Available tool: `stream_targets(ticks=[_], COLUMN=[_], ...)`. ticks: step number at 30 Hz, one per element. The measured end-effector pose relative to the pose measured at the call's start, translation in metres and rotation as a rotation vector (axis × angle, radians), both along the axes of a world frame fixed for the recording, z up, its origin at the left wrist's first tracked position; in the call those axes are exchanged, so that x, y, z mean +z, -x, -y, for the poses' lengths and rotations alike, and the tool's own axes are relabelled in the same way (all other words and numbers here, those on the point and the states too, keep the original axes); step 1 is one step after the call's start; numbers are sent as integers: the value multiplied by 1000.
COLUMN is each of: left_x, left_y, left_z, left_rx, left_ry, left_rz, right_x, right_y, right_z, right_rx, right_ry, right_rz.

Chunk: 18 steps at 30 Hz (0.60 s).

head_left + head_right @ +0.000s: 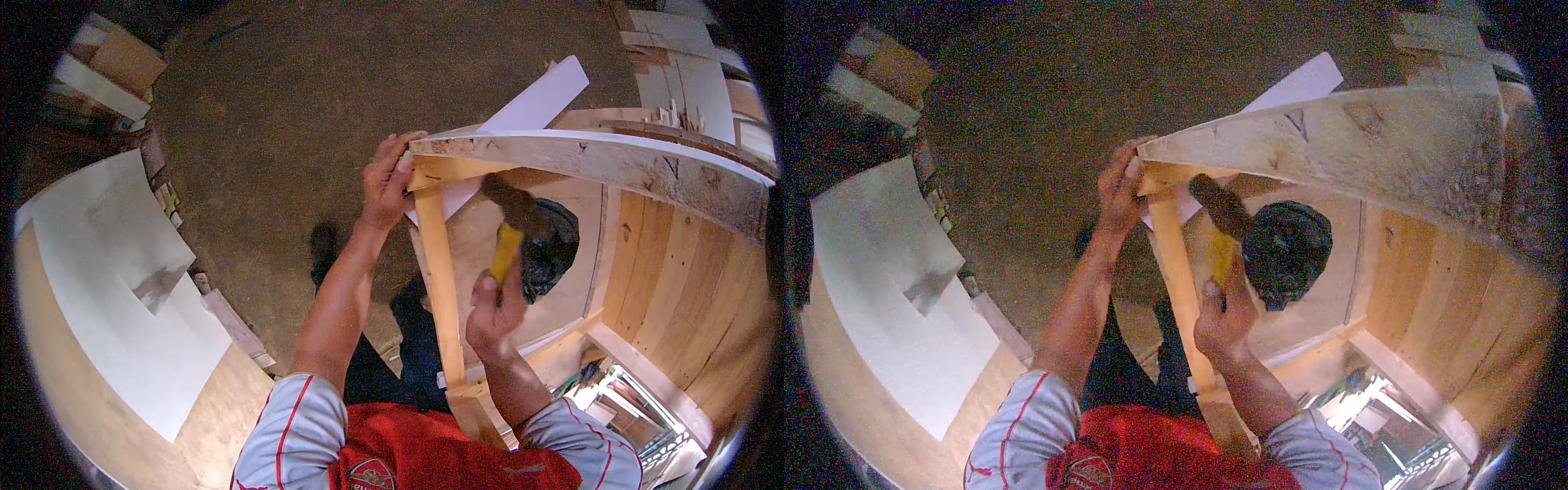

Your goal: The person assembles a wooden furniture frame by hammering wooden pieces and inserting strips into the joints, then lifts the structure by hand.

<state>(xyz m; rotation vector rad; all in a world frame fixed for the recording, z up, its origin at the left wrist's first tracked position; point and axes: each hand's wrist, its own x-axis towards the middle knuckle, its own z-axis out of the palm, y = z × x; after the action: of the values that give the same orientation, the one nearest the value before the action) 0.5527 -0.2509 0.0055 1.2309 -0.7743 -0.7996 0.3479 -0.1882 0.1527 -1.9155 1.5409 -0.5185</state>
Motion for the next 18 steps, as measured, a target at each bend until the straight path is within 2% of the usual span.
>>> stream_targets(ticks=[2,4,6,7,10,12,13,15,18], left_x=[-1,3,1,0,4,3,2,1,1], left_y=[0,-4,0,1,-2,0,0,-1,0], left_z=[0,1,-2,-2,-2,-2,0,1,-1], left_rx=[-1,-5,20,33,25,19,13,21,33], left_ry=[21,33,-11,-31,3,9,17,40,9], left_rz=[14,65,30,15,70,12,-16,18,-5], right_x=[-1,-8,-21,-13,2,17,26,23,-14], right_y=[12,2,-25,-27,-13,-5,-14,-22,-27], right_z=[-19,-15,10,14,9,2,1,1,10], right_rx=[-224,-152,217,193,131,-136,-245,-207,210], right_ry=[-182,-179,-14,-150,127,-38,-40,-31,-4], right_rz=[163,143,-55,-39,-136,188,398,448,-46])
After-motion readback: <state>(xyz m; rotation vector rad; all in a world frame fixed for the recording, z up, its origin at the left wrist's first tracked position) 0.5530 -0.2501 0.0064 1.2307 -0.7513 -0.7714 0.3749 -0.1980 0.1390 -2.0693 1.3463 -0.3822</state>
